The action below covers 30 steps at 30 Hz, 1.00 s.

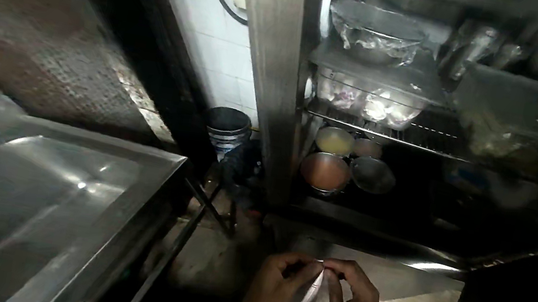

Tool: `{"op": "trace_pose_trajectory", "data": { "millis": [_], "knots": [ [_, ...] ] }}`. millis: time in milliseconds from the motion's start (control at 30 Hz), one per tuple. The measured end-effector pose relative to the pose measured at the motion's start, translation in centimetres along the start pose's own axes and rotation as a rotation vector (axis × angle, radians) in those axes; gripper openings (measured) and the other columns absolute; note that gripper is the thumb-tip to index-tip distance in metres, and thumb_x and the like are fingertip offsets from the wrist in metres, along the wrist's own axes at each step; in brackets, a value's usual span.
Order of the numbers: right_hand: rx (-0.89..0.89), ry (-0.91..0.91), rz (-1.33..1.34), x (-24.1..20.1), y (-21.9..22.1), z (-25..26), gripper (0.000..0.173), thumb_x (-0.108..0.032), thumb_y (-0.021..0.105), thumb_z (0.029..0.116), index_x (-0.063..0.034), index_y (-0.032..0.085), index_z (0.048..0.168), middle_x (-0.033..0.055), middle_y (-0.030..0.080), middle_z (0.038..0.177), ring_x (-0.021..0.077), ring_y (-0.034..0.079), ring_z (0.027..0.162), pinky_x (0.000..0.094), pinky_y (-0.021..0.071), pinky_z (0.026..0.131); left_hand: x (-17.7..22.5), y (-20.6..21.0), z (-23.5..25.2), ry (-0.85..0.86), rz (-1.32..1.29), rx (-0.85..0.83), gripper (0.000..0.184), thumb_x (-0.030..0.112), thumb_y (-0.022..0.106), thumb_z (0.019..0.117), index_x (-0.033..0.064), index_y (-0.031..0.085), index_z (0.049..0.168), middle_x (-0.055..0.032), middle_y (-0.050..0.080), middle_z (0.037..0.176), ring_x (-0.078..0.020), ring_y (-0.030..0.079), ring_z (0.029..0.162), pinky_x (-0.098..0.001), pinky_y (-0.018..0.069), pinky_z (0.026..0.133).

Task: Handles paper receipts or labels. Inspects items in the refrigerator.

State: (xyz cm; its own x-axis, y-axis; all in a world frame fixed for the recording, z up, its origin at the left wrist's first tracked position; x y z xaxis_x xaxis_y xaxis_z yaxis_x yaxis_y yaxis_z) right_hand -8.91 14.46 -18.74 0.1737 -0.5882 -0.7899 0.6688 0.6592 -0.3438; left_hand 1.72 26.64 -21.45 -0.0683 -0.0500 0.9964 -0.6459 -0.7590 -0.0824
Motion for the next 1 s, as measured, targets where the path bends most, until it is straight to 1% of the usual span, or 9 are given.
{"op": "trace_pose_trajectory", "data": {
  "millis": [67, 133, 267, 400, 567, 733, 833, 933, 1000],
  "knots": [
    [0.016, 0.028, 0.06, 0.4, -0.1, -0.6, 0.02, -0.018, 0.065, 0.0981, -0.0031, 0.074, 0.109, 0.0031, 0.075, 0.1, 0.0092, 0.072, 0.09, 0.0283, 0.063, 0.082, 0.0, 0.5, 0.1, 0.02, 0.048, 0.014, 0.017, 0.022, 0.068, 0.0984, 0.0084, 0.077, 0.103, -0.0006, 0.075, 0.09, -0.01, 0.071, 0.08, -0.0249, 0.0604, 0.073],
    [0.066, 0.063, 0.106, 0.9, -0.5, -1.0, 0.021, -0.021, 0.072, 0.0934, -0.0035, 0.073, 0.106, 0.0018, 0.075, 0.096, 0.0099, 0.072, 0.086, 0.0298, 0.0635, 0.078, 0.0, 1.1, 0.0, 0.03, 0.123, 0.018, 0.016, 0.022, 0.069, 0.0978, 0.0103, 0.078, 0.103, 0.0021, 0.075, 0.09, -0.0069, 0.07, 0.078, -0.0227, 0.06, 0.071],
    [0.137, 0.188, 0.205, 2.0, -1.4, -1.5, 0.015, -0.015, 0.073, 0.0916, -0.0034, 0.073, 0.101, 0.0016, 0.075, 0.092, 0.0103, 0.073, 0.08, 0.0283, 0.0641, 0.075, 0.2, 2.1, -0.2, 0.066, 0.212, 0.008, 0.018, 0.025, 0.069, 0.0972, 0.0116, 0.078, 0.105, 0.003, 0.076, 0.096, -0.0058, 0.072, 0.084, -0.0231, 0.062, 0.075],
    [0.167, 0.259, 0.313, 2.8, -2.2, -1.7, 0.008, -0.007, 0.073, 0.0897, -0.001, 0.072, 0.095, 0.0045, 0.075, 0.088, 0.0116, 0.073, 0.077, 0.0276, 0.0638, 0.072, 0.3, 2.9, -0.4, 0.099, 0.223, 0.023, 0.018, 0.025, 0.069, 0.0967, 0.0109, 0.078, 0.103, 0.0019, 0.075, 0.097, -0.0072, 0.072, 0.083, -0.0236, 0.0626, 0.073],
    [0.191, 0.343, 0.359, 3.7, -2.7, -1.9, 0.008, -0.009, 0.072, 0.091, -0.0016, 0.072, 0.095, 0.0043, 0.074, 0.083, 0.0114, 0.07, 0.071, 0.0267, 0.0618, 0.066, 0.3, 3.4, -0.4, 0.079, 0.169, 0.044, 0.015, 0.02, 0.07, 0.0964, 0.0086, 0.077, 0.103, 0.0, 0.076, 0.097, -0.0093, 0.073, 0.085, -0.0244, 0.0627, 0.074],
    [0.219, 0.408, 0.502, 4.7, -2.9, -2.3, 0.009, -0.006, 0.068, 0.0921, 0.0022, 0.069, 0.095, 0.0097, 0.073, 0.089, 0.014, 0.069, 0.072, 0.0279, 0.061, 0.065, 0.2, 3.9, -0.3, 0.08, 0.129, 0.045, 0.013, 0.015, 0.067, 0.0971, 0.006, 0.074, 0.102, -0.001, 0.074, 0.094, -0.0089, 0.071, 0.082, -0.0228, 0.0608, 0.07],
    [0.201, 0.401, 0.492, 4.5, -2.8, -2.1, 0.015, -0.009, 0.071, 0.0924, 0.002, 0.069, 0.101, 0.009, 0.073, 0.093, 0.0148, 0.071, 0.079, 0.0285, 0.0626, 0.068, 0.1, 4.2, 0.0, 0.063, 0.093, 0.03, 0.013, 0.013, 0.064, 0.0988, 0.005, 0.072, 0.103, -0.0025, 0.073, 0.096, -0.0111, 0.071, 0.086, -0.0248, 0.0613, 0.073],
    [0.09, 0.295, 0.44, 3.8, -2.5, -1.7, 0.033, -0.021, 0.068, 0.097, 0.002, 0.067, 0.121, 0.0104, 0.072, 0.112, 0.0176, 0.072, 0.096, 0.0327, 0.0637, 0.08, 0.1, 3.9, 0.3, 0.039, 0.054, 0.039, 0.016, 0.015, 0.059, 0.1017, 0.0033, 0.07, 0.106, -0.003, 0.072, 0.093, -0.0114, 0.07, 0.082, -0.0254, 0.0607, 0.073],
    [0.007, 0.197, 0.362, 3.3, -2.3, -1.3, 0.036, -0.021, 0.061, 0.1021, -0.0017, 0.066, 0.131, 0.0104, 0.07, 0.119, 0.0173, 0.07, 0.102, 0.034, 0.0624, 0.086, -0.2, 3.3, 0.8, 0.021, 0.051, 0.04, 0.019, 0.017, 0.057, 0.1035, 0.0021, 0.068, 0.108, -0.0026, 0.07, 0.09, -0.0107, 0.068, 0.079, -0.0259, 0.0593, 0.072]
  ]
}}
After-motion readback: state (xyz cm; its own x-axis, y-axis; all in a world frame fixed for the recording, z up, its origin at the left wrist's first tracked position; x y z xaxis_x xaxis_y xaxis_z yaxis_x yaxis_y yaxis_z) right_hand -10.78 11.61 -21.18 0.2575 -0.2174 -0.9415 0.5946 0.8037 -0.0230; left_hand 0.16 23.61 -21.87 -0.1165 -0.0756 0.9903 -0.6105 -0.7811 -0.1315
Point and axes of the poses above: each hand's wrist, its own z-axis towards the middle knuckle, its own y-axis out of the palm, x = y × z, the point moved 9 cm from there along z, towards the middle knuckle
